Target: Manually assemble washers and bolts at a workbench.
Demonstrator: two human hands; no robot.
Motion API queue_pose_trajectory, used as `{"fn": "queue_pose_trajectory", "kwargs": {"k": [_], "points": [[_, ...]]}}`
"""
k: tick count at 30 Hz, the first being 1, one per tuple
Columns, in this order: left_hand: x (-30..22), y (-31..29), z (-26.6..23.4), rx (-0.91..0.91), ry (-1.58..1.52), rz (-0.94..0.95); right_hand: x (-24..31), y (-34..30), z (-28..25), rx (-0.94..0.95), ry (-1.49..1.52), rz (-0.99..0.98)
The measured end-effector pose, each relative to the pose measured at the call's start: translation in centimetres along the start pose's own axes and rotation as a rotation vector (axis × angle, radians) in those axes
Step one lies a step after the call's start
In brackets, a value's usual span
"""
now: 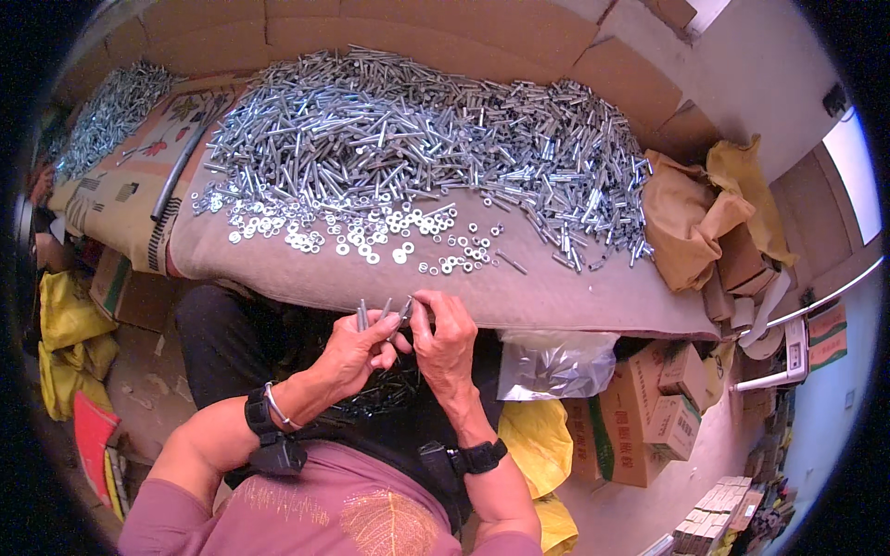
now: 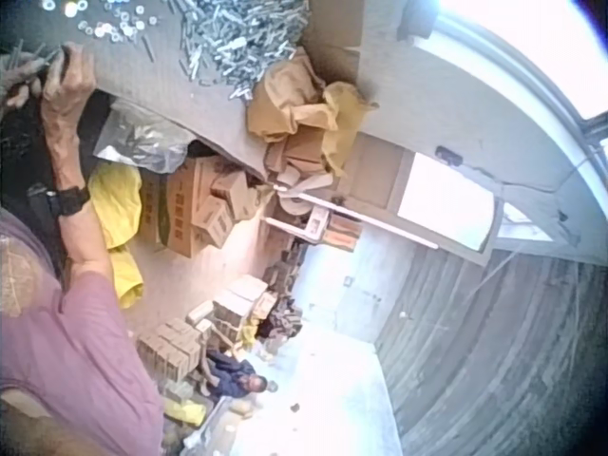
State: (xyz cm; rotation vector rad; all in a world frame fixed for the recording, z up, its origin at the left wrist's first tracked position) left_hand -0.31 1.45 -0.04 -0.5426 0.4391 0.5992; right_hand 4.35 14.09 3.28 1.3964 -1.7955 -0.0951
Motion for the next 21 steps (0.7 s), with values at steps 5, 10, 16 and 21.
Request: {"fn": "queue_pose_trajectory", "kwargs": {"k": [5, 10, 16, 21], "points": [[0.0, 0.0, -0.2, 0.031, -0.022, 0.006, -0.3, -0.2, 0.6, -0.01, 0.111, 0.14], [-0.3, -0.3, -0.3, 0.053, -0.048, -0.004, 0.0, -0.3, 0.9, -0.004, 0.167, 0.207], [-0.4, -0.2, -0.2, 0.065, -0.066, -0.03, 0.4, -0.5, 0.7, 0.012, 0.156, 0.231], [-0.3, -0.5, -0.6, 0.046, -0.159, -0.073, 0.9, -0.5, 0.2, 0.007, -0.121, -0.184]]}}
Point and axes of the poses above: each hand's wrist, its own y-axis towards the middle knuckle, its own z-axis out of the palm, x = y × z, the point moved 1 cm from there along y, towards the middle knuckle, and after that the axes turned 10 degrees about -y, right-handed, at the moved point
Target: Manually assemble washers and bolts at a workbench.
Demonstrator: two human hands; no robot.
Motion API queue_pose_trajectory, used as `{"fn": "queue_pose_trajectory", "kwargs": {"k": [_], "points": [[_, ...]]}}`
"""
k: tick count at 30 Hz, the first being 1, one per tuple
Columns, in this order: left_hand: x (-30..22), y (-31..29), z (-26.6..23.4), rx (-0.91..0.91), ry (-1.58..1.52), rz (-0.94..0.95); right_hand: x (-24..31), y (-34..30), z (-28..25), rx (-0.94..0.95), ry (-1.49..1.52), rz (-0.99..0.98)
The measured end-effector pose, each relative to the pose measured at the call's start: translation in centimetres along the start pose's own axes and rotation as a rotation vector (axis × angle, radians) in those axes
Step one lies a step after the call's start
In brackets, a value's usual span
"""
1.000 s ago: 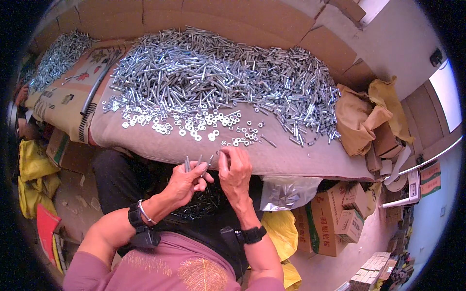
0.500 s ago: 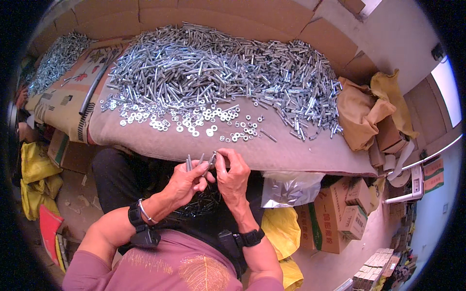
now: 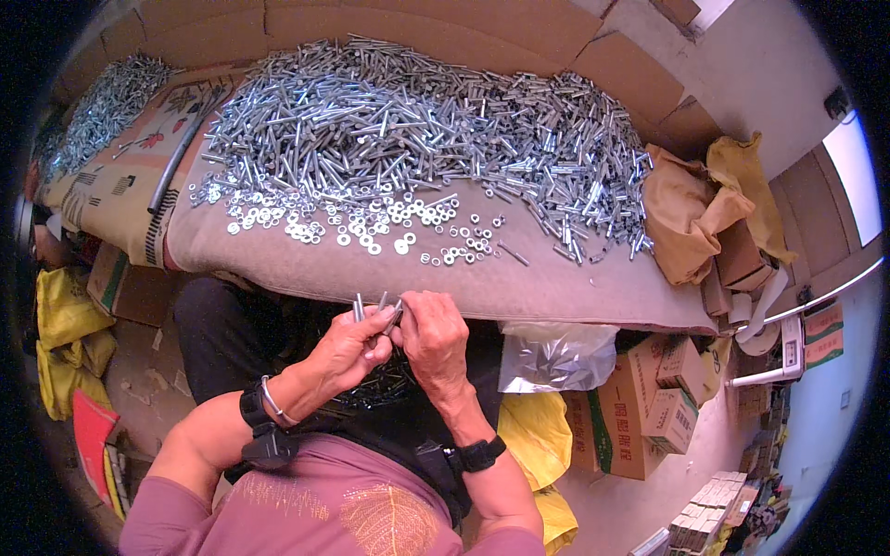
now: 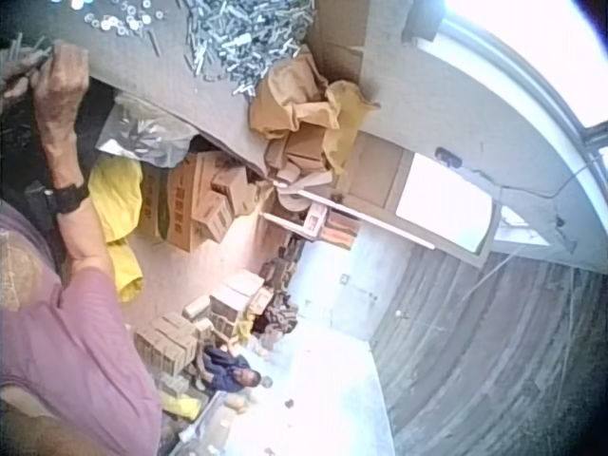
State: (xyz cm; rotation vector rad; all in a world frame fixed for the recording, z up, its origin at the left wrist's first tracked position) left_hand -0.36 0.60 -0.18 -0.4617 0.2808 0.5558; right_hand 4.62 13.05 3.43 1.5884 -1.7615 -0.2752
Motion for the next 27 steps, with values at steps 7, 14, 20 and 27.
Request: {"fn": "queue_pose_trajectory", "kwargs": {"k": [7, 14, 20, 27], "points": [[-0.3, 0.3, 0.0, -0.047, 0.062, 0.02, -2.0, 0.6, -0.7, 0.003, -0.06, -0.059], [-0.2, 1.2, 0.1, -0.017, 0.031, 0.043, -5.0, 2.7, 1.6, 0.06, -0.46, -0.068], [-0.4, 1.4, 0.8, -0.043, 0.078, 0.06, -4.0, 2.6, 1.1, -0.013, -0.343, -0.022], [0.2, 1.1, 1.6, 0.011, 0.17, 0.058, -2.0, 0.4, -1.0, 0.009, 0.136, 0.223]]}}
Point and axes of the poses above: each hand's wrist, its own y-axis towards the middle knuckle, its own z-axis out of the palm, x = y × z, the point moved 1 cm from there along y, towards the middle knuckle, and after that the axes turned 10 degrees about -y, right-handed, at the moved point
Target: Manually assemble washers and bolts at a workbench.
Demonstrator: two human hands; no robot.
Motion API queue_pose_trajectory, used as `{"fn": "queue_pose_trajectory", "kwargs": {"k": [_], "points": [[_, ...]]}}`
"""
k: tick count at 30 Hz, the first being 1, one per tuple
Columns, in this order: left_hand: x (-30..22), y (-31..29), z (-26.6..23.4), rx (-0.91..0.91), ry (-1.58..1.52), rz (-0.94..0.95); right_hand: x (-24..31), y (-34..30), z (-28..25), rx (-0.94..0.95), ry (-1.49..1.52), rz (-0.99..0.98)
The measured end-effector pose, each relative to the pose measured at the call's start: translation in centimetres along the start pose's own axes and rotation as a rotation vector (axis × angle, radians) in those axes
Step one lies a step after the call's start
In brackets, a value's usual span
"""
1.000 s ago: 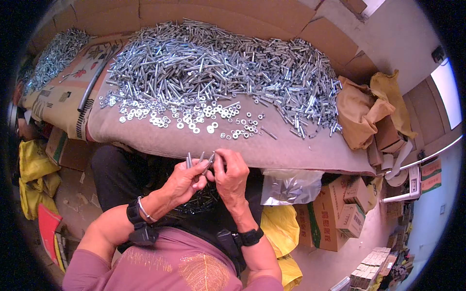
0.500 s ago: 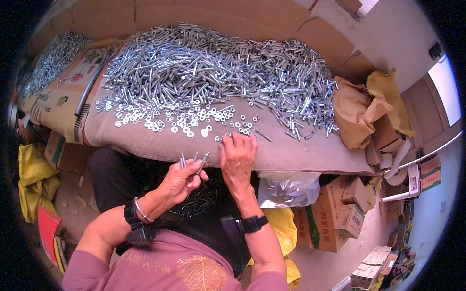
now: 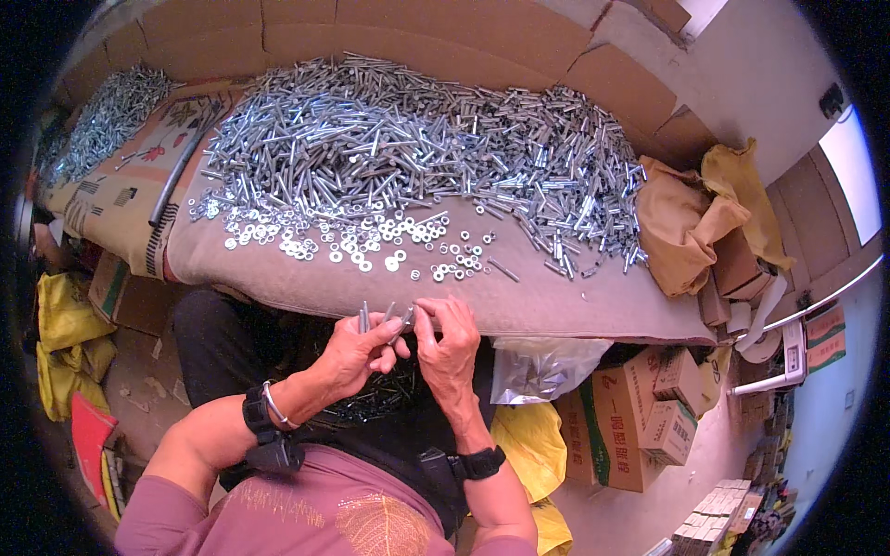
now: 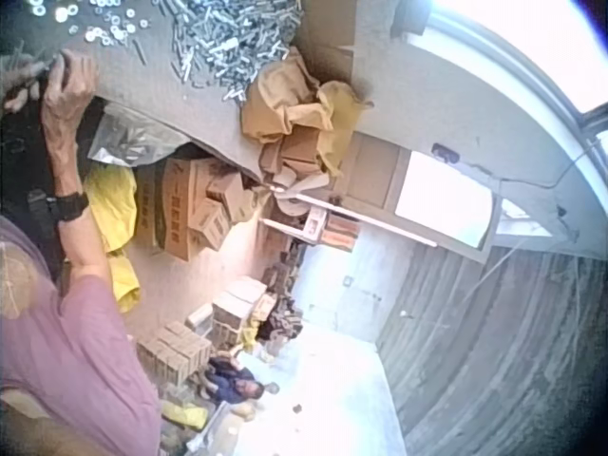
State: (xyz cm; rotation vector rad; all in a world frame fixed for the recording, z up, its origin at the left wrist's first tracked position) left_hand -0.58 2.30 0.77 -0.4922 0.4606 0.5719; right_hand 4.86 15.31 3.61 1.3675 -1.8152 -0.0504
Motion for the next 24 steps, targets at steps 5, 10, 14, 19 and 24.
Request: {"fn": "queue_pose_trajectory", "kwargs": {"k": [5, 10, 14, 19, 24], "points": [[0.0, -0.6, 0.5, -0.007, 0.168, 0.057, 0.3, -0.9, -0.5, 0.048, 0.192, 0.277], [0.1, -0.5, -0.3, -0.022, 0.153, 0.093, 0.5, -0.3, -0.9, 0.159, 0.256, 0.333], [0.0, -0.1, -1.2, -0.049, 0.066, 0.08, -1.1, 1.0, -0.5, 0.045, -0.105, 0.033], [-0.3, 0.1, -1.2, -0.068, 0.016, 0.071, -2.8, 3.3, 0.9, -0.021, -0.545, -0.168], [-0.6, 0.4, -1.1, -0.086, 0.012, 0.059, -2.5, 4.0, 1.6, -0.037, -0.709, -0.234]]}}
Point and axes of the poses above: each hand's wrist, its own y-axis towards the middle knuckle, its own z-axis out of the palm, x = y × z, the point moved 1 cm from there along y, towards the middle knuckle, and after that the axes turned 10 degrees about -y, right-handed, at the moved point
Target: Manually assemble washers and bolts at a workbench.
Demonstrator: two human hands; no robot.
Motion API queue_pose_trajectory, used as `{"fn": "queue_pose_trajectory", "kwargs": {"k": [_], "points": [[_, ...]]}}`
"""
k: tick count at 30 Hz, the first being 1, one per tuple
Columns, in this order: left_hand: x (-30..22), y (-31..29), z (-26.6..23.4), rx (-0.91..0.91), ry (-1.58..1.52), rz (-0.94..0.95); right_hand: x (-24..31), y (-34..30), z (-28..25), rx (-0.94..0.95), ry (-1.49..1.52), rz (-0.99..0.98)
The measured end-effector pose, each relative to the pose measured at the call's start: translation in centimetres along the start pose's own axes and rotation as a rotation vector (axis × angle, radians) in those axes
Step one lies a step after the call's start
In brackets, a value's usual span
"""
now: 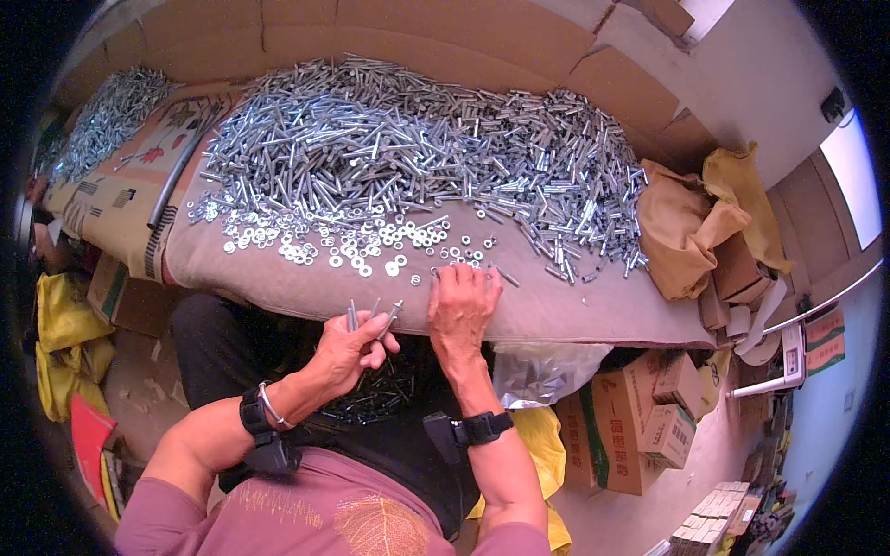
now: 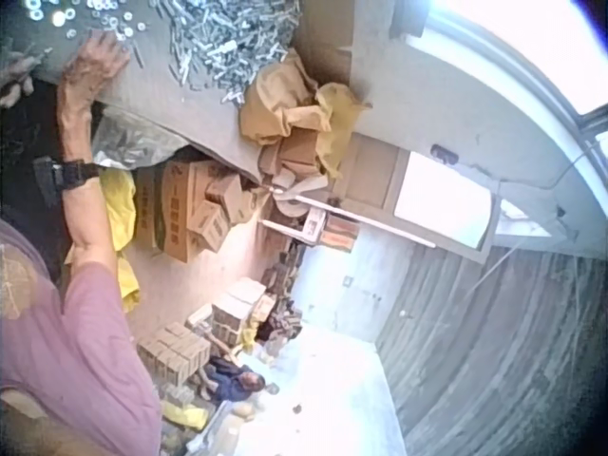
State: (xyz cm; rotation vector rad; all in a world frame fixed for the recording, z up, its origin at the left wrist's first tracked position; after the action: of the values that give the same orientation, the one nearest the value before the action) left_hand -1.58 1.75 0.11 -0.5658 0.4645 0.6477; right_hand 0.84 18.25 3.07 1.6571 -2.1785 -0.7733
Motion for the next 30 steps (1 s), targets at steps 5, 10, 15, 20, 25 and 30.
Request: {"fn": "queue_pose_trajectory", "kwargs": {"k": [5, 10, 15, 20, 25, 30], "points": [[-0.1, 0.2, 0.2, 0.013, -0.004, -0.001, 0.6, -1.0, -1.7, 0.055, 0.424, 0.188], [-0.1, -0.4, 0.9, 0.072, 0.015, -0.045, 1.9, -2.8, -3.3, 0.134, 0.789, 0.407], [0.0, -1.2, 0.8, 0.118, -0.008, -0.122, 2.1, -4.0, -3.3, 0.183, 1.207, 0.622], [0.0, -1.9, 0.1, 0.175, -0.156, -0.27, 2.2, -5.1, -3.3, 0.189, 1.474, 0.714], [0.1, -2.7, -0.2, 0.193, -0.12, -0.245, 2.9, -6.6, -3.1, 0.131, 1.658, 0.741], [-0.1, -3.2, -0.5, 0.174, 0.084, -0.139, 3.2, -7.2, -3.5, 0.178, 1.597, 0.71]]}}
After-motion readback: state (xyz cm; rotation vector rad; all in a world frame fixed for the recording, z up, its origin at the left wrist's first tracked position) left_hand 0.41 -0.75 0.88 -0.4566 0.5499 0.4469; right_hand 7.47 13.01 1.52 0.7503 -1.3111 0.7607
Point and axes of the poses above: each hand's wrist, its own y-axis towards the middle knuckle, its own z-axis out of the palm, x = y × z, the point moved 1 cm from there along y, towards the middle knuckle, and after that the axes turned 10 degrees about -y, right-handed, at the moved point
